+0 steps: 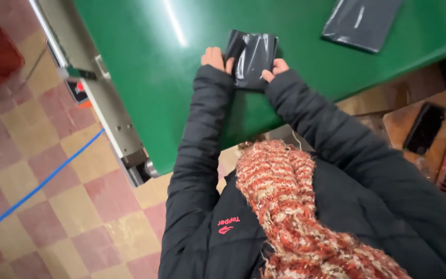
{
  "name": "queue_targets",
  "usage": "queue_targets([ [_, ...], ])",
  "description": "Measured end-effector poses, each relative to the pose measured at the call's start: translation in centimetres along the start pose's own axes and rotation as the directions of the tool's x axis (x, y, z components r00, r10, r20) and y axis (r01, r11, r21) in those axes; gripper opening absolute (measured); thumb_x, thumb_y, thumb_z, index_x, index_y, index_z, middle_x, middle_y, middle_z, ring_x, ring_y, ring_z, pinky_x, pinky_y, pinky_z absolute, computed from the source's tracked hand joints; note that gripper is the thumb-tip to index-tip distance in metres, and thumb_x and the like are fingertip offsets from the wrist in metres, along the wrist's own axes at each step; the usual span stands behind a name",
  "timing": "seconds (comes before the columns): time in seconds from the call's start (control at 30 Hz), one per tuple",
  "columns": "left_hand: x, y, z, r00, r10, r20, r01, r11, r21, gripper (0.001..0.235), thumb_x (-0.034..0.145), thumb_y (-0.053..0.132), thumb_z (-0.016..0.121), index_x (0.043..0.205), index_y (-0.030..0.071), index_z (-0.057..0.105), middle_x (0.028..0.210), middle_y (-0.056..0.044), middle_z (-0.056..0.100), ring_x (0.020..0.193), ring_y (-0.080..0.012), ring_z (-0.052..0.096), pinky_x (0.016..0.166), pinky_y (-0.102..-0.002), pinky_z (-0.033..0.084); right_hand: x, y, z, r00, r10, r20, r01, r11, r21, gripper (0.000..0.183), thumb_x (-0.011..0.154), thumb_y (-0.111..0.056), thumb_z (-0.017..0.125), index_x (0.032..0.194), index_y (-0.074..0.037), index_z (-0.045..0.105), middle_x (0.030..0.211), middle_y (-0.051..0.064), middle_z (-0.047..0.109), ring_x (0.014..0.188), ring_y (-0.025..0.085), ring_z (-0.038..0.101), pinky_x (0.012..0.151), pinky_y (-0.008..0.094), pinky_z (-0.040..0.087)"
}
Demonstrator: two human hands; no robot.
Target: Folding plastic bags taken from a conveyor belt and placing them into a collection basket.
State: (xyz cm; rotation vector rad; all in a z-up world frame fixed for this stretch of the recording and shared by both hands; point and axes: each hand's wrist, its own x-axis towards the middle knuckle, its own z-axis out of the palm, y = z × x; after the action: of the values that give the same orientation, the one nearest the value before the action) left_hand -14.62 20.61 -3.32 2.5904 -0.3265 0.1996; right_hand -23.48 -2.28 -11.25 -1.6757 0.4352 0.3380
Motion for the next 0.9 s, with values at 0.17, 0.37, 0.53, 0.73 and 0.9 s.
queue_targets([
  [0.17,0.3,9.0,-1.7,0.95,0.312,0.017,-0.242,0.768,-0.594,0.027,0.096,0.026,0.072,0.102,0.005,0.056,0.09,-0.02,0.059,0.079,-0.0403,0.062,0.074,-0.045,0.054,-2.1,-0.8,-10.3,0.715,-0.666,-0.211,0.697,0.701,0.15,0.075,0.101,0.002,0.07,0.157,-0.002,0.021,0.155,0.018,0.045,0.141,0.03,0.051,0.117,0.042,0.046],
  [0.37,5.9,20.5,7.1,0.991,0.068,0.111,-0.004,0.868,-0.497,0.039,0.093,0.042,0.073,0.103,0.011,0.053,0.083,-0.021,0.068,0.081,-0.0464,0.067,0.067,-0.05,0.055,-3.0,-6.4,-25.7,0.785,-0.614,-0.082,0.619,0.783,0.065,0.051,0.11,0.004,0.071,0.149,0.002,0.039,0.147,0.021,0.06,0.138,0.031,0.061,0.116,0.042,0.051],
  [0.53,9.5,21.9,18.9,0.996,0.058,0.061,-0.033,0.937,-0.348,0.044,0.091,0.048,0.07,0.107,0.013,0.049,0.098,-0.02,0.069,0.084,-0.0498,0.064,0.068,-0.055,0.053,1.8,-3.9,-30.1,0.868,-0.423,-0.261,0.44,0.898,0.008,0.057,0.1,-0.003,0.075,0.148,0.002,0.044,0.131,0.019,0.071,0.118,0.028,0.073,0.102,0.04,0.06],
  [0.73,8.9,23.4,17.7,0.999,0.031,0.007,-0.031,0.999,-0.011,0.057,0.085,0.051,0.072,0.117,0.008,0.052,0.111,-0.017,0.064,0.092,-0.0444,0.065,0.072,-0.056,0.051,3.8,-2.4,-29.3,0.869,-0.389,-0.307,0.312,0.911,-0.271,0.073,0.086,-0.013,0.084,0.142,0.002,0.041,0.121,0.02,0.07,0.109,0.028,0.071,0.097,0.039,0.057],
  [0.9,10.4,19.6,21.2,0.991,0.099,0.09,-0.095,0.994,-0.047,0.05,0.077,0.05,0.078,0.104,0.009,0.066,0.101,-0.019,0.068,0.093,-0.0455,0.062,0.079,-0.057,0.049,2.0,-9.3,-29.5,0.843,-0.44,-0.309,0.087,0.678,-0.73,0.108,0.065,-0.033,0.098,0.15,-0.001,0.039,0.14,0.024,0.053,0.127,0.041,0.05,0.108,0.049,0.042],
])
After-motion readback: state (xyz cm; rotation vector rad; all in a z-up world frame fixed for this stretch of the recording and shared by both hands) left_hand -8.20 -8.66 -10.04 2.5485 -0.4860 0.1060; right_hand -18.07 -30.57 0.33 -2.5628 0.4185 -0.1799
